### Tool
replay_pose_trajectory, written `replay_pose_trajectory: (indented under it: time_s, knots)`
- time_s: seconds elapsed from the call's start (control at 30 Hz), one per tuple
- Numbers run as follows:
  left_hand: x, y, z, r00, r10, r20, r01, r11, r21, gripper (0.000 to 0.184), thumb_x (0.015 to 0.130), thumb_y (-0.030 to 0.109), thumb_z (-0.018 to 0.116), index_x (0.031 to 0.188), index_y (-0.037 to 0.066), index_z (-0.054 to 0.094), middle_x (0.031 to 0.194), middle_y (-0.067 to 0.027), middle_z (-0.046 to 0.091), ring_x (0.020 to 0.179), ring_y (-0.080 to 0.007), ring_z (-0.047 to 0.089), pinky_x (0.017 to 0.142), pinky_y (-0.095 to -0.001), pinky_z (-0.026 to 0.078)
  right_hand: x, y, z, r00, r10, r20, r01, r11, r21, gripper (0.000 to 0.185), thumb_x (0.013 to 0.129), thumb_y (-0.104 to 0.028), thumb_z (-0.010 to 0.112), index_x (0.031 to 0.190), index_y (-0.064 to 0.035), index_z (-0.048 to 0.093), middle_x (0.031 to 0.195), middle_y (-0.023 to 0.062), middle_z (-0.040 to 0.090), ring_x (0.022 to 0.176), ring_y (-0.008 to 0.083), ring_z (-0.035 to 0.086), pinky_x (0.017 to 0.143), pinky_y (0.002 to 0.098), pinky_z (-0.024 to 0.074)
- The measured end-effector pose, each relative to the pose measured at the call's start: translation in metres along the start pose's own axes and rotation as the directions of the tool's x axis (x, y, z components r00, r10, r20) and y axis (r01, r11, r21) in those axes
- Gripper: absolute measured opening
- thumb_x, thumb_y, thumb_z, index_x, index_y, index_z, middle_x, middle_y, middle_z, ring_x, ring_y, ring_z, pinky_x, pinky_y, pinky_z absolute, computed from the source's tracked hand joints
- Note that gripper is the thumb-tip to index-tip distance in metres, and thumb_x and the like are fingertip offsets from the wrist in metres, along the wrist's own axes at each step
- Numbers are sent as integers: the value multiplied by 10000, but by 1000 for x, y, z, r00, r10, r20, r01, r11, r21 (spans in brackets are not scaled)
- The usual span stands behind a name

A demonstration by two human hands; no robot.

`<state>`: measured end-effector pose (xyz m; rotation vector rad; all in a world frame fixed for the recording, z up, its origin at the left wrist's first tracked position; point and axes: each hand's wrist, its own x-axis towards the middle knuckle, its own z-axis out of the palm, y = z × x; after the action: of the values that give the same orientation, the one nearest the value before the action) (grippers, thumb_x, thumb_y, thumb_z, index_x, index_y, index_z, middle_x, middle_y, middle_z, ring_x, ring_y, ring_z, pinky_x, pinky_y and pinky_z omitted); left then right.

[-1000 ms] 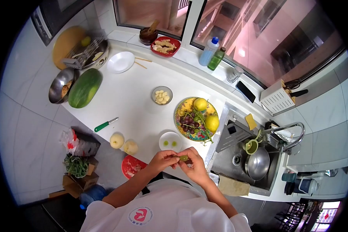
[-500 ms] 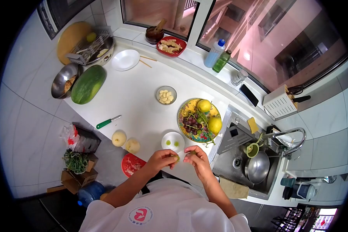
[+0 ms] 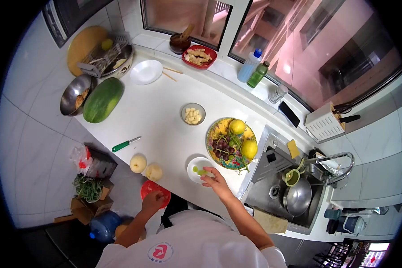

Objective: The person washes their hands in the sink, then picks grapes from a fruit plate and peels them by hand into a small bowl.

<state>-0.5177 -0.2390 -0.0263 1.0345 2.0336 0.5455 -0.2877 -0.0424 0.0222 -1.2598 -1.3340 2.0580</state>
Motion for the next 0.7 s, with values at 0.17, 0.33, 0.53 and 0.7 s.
replay_pose_trajectory:
  time_s: [0.17, 0.33, 0.53, 0.7]
  knots:
    - [14, -48, 16, 997, -75, 22, 69, 976, 205, 274, 839, 302, 589, 947, 60, 661, 934, -115, 679, 901, -303, 639, 763, -399, 502, 19, 17, -34, 905, -342, -253, 231, 895, -381, 317, 810, -50, 672, 1111, -52, 572, 1049, 95, 586, 750, 184, 627, 639, 312, 511]
    - [31, -98, 33, 960, -245, 134, 169, 893, 418, 336, 854, 361, 529, 1035, 104, 648, 1013, -112, 670, 969, -308, 626, 800, -412, 498, 20, -22, -50, 750, -542, -379, 104, 662, -742, 287, 759, -46, 658, 1033, -88, 585, 990, 115, 566, 746, 252, 635, 655, 376, 496]
    - [29, -123, 36, 952, -268, 149, 188, 894, 408, 435, 849, 392, 530, 1213, 157, 572, 1116, -112, 647, 1056, -293, 608, 872, -425, 487, 33, -15, -55, 741, -600, -301, 105, 547, -831, 260, 765, -69, 642, 1018, -110, 602, 969, 94, 580, 748, 286, 625, 651, 392, 501]
    - [29, -141, 41, 956, -279, 95, 217, 885, 412, 442, 833, 392, 556, 1197, 144, 588, 1113, -128, 647, 1047, -297, 611, 875, -422, 489, 45, -11, -46, 732, -669, -128, 127, 319, -939, 271, 760, -103, 659, 1026, -125, 613, 968, 99, 596, 778, 298, 629, 648, 411, 510]
